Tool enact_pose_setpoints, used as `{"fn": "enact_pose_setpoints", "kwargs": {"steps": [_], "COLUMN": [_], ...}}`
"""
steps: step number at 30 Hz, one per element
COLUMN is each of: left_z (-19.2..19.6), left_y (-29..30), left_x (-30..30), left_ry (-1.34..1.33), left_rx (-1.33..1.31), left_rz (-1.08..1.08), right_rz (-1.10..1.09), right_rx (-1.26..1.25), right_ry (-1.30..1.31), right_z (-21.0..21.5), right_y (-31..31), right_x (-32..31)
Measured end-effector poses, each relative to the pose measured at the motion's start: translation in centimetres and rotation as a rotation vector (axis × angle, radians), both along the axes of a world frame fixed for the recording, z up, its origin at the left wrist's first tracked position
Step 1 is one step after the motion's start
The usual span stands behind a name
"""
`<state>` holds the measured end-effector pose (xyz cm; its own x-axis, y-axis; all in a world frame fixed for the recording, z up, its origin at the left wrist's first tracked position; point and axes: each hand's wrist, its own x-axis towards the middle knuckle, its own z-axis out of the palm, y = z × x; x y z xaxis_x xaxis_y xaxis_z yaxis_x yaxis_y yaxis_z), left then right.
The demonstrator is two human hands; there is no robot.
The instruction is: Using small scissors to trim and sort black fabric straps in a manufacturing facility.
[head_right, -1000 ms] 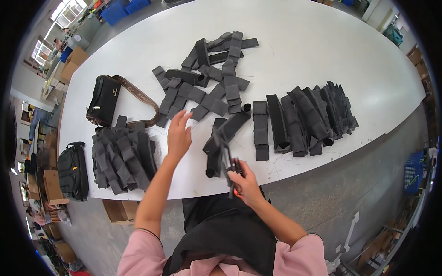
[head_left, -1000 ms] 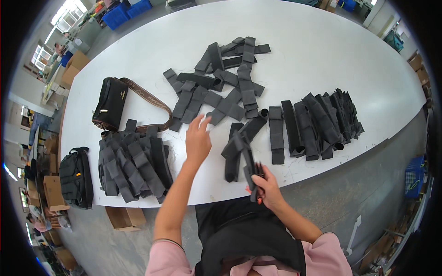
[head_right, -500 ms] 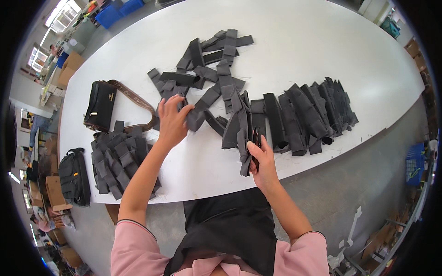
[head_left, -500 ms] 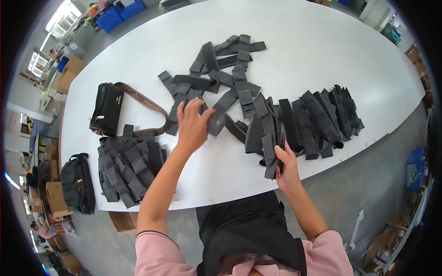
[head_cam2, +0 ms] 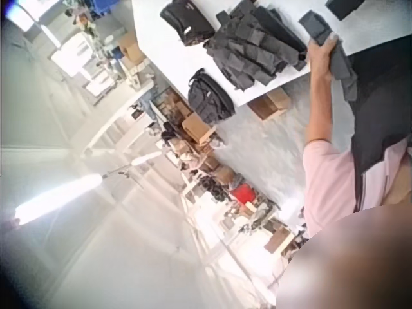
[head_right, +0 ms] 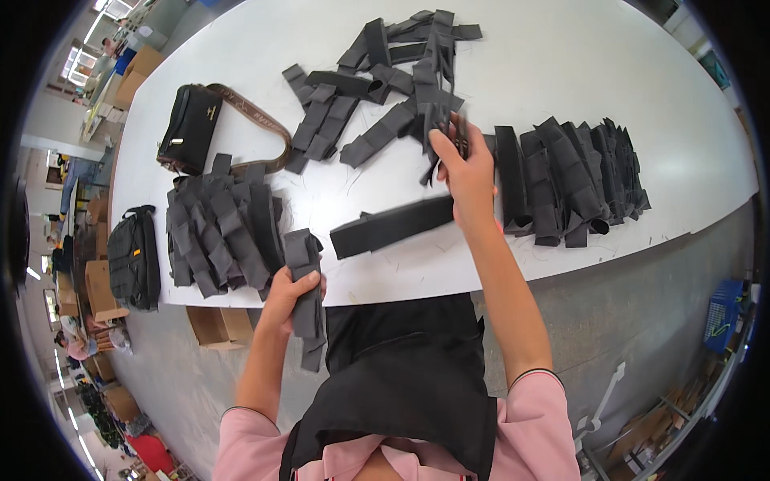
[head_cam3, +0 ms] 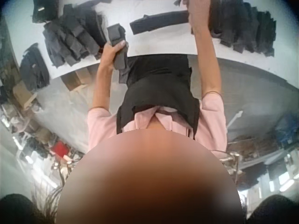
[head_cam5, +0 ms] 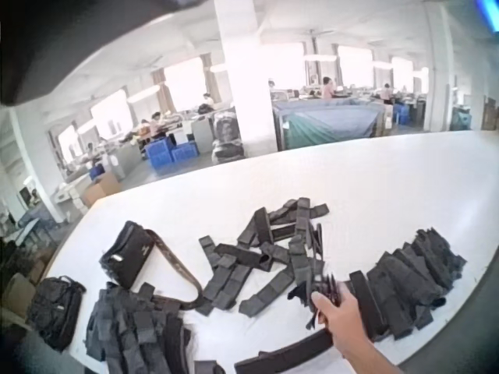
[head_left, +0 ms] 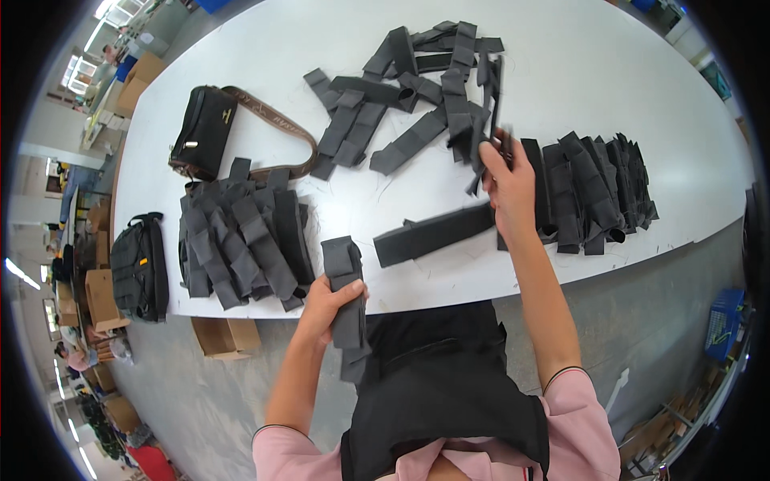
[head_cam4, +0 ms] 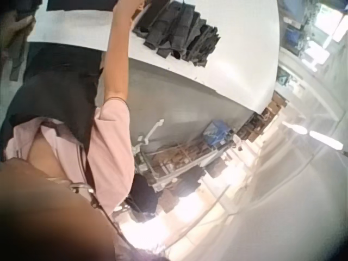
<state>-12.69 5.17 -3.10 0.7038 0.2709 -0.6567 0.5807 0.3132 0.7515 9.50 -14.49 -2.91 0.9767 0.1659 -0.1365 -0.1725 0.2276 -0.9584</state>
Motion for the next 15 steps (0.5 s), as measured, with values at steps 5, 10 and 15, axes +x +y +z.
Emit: {"fn": "enact_pose_setpoints", "kwargs": {"steps": [5,10,15], "left_z": [-4.8,-4.2,-3.0], "left_y": [-1.8,-4.6,-4.1], "left_x": [-5.2,-7.5,-8.8], "left_ry": [-0.154,-0.129,-0.206], "left_rx": [-0.528,-0.356,-0.242], "left_rz": [0.260,0.543,0.526], "right_rz": [-0.004,0.334,0.642], "right_rx": [-0.616,-0.716,-0.846], "right_ry": [-0.500,-0.584,-0.833], "right_z": [-4.6,-4.9,-5.0], "right_y": [-0.8,-1.1,1.2], "right_x": [-3.3,-12.7,-15.7]}}
